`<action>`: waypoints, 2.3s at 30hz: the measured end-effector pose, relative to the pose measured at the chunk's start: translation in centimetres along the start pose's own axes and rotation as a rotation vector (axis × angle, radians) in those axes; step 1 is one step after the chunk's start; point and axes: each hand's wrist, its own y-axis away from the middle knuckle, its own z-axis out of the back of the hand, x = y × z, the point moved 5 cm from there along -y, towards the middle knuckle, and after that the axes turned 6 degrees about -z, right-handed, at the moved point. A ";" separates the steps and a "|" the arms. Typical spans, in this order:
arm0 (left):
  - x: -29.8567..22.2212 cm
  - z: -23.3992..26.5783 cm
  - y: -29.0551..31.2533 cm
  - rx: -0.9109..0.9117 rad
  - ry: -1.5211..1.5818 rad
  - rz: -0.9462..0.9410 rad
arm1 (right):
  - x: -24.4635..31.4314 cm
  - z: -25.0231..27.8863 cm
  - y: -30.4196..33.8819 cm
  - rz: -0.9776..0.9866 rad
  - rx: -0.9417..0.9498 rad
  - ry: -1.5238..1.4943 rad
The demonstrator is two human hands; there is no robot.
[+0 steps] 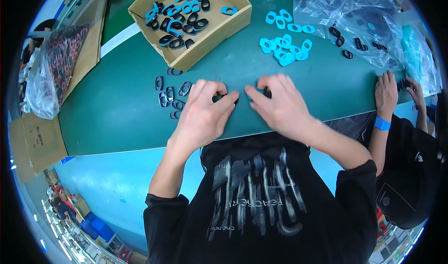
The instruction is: The person assembles buckles by inserting silicone rings into plastic buckle pieces by hand and placing the assembled buckles into a cardboard box.
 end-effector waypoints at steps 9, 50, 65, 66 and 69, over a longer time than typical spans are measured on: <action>0.0 -0.2 0.4 -0.013 0.020 0.025 | -1.7 1.2 1.4 -0.185 0.041 -0.180; -0.1 7.1 -6.9 -0.417 -0.207 -0.070 | -5.2 3.9 -6.4 -0.037 -0.100 -0.110; 0.0 2.5 10.2 -0.458 -0.271 0.298 | 2.2 0.5 -3.5 0.109 0.046 -0.160; 0.4 1.3 10.2 -0.441 -0.210 0.308 | 4.0 -0.1 -4.6 0.151 0.140 -0.198; 1.7 0.4 9.0 -0.509 -0.126 0.218 | 7.0 -3.6 -7.3 0.218 0.239 -0.100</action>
